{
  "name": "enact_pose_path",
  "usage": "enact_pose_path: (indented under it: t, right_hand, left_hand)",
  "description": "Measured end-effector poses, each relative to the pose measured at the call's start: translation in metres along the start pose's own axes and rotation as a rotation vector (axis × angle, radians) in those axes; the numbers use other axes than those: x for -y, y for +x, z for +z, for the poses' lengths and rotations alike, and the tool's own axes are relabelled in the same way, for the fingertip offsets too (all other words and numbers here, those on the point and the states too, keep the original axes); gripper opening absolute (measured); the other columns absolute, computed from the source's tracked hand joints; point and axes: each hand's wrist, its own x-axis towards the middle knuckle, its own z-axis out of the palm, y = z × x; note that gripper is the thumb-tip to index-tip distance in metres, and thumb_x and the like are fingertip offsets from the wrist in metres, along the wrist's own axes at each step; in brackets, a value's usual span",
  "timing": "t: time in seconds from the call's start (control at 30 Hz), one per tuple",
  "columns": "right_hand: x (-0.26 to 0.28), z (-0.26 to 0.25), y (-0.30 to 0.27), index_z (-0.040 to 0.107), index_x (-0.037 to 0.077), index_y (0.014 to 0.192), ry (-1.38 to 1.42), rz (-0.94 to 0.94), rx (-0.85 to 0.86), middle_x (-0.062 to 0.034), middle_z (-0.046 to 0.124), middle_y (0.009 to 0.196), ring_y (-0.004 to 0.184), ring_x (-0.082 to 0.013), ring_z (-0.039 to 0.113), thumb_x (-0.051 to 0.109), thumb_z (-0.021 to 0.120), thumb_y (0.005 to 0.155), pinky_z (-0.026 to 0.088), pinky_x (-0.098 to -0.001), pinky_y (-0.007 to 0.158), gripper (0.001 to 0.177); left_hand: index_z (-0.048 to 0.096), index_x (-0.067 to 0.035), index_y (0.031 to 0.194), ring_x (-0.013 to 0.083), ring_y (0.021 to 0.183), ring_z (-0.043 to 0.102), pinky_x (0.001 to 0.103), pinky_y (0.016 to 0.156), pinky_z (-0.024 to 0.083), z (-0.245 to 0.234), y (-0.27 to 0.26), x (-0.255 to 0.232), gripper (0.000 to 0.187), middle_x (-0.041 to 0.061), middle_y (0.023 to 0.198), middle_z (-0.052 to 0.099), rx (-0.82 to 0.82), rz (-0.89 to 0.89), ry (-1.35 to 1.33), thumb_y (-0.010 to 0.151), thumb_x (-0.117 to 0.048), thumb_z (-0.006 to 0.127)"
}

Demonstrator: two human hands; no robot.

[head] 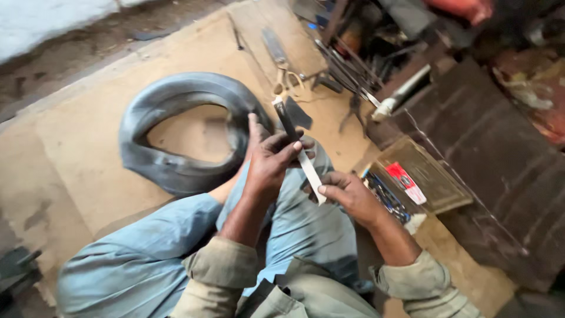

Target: The person sits on the floor and uses a metal tool to scrape the inner surface of a motorcycle tire. They then apply a patch to the tire and use a hammer to secure it. Finally, they use scissors to trim the excess material from the patch.

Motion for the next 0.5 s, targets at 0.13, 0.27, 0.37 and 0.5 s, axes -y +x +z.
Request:
enact_pose_path:
  t: [0.13, 0.27, 0.37, 0.5]
  right_hand:
    - [0.012, 0.026, 0.012, 0.076, 0.001, 0.101, -0.167, 0.037, -0.058, 0.0017, 0.065, 0.079, 0.071, -0.0089, 0.054, 0.021, 0.067, 0.096, 0.044, -0.0267, 0.064, 0.022]
    - [0.03, 0.033, 0.043, 0.075, 0.003, 0.104, -0.429, -0.2, -0.212, 0.0016, 0.072, 0.086, 0.082, -0.0088, 0.063, 0.022, 0.068, 0.096, 0.053, -0.0281, 0.076, 0.022]
    - [0.034, 0.016, 0.105, 0.073, 0.002, 0.104, -0.62, -0.389, -0.416, -0.0092, 0.075, 0.092, 0.085, -0.0192, 0.071, 0.023, 0.069, 0.095, 0.055, -0.0334, 0.078, 0.023]
    - [0.018, -0.014, 0.226, 0.073, 0.003, 0.11, -0.995, -0.478, -0.568, -0.0223, 0.073, 0.104, 0.096, -0.0399, 0.069, 0.032, 0.074, 0.089, 0.054, -0.047, 0.083, 0.036]
  left_hand:
    - [0.059, 0.012, 0.131, 0.0274, 0.095, 0.074, 0.041, 0.082, 0.062, -0.035, -0.026, -0.014, 0.04, 0.02, 0.111, 0.074, -0.051, 0.021, 0.029, 0.097, -0.008, 0.066]
    - [0.049, 0.006, 0.139, 0.0282, 0.093, 0.075, 0.037, 0.085, 0.06, -0.07, -0.046, -0.023, 0.049, 0.022, 0.11, 0.075, -0.172, 0.042, 0.07, 0.095, -0.006, 0.067]
    - [0.038, 0.001, 0.143, 0.0275, 0.09, 0.076, 0.037, 0.082, 0.06, -0.091, -0.066, -0.037, 0.058, 0.024, 0.107, 0.075, -0.267, 0.047, 0.133, 0.092, -0.005, 0.065]
    - [0.056, 0.005, 0.134, 0.0234, 0.088, 0.075, 0.035, 0.08, 0.06, -0.104, -0.086, -0.052, 0.043, 0.019, 0.106, 0.075, -0.297, 0.128, 0.16, 0.093, -0.005, 0.061]
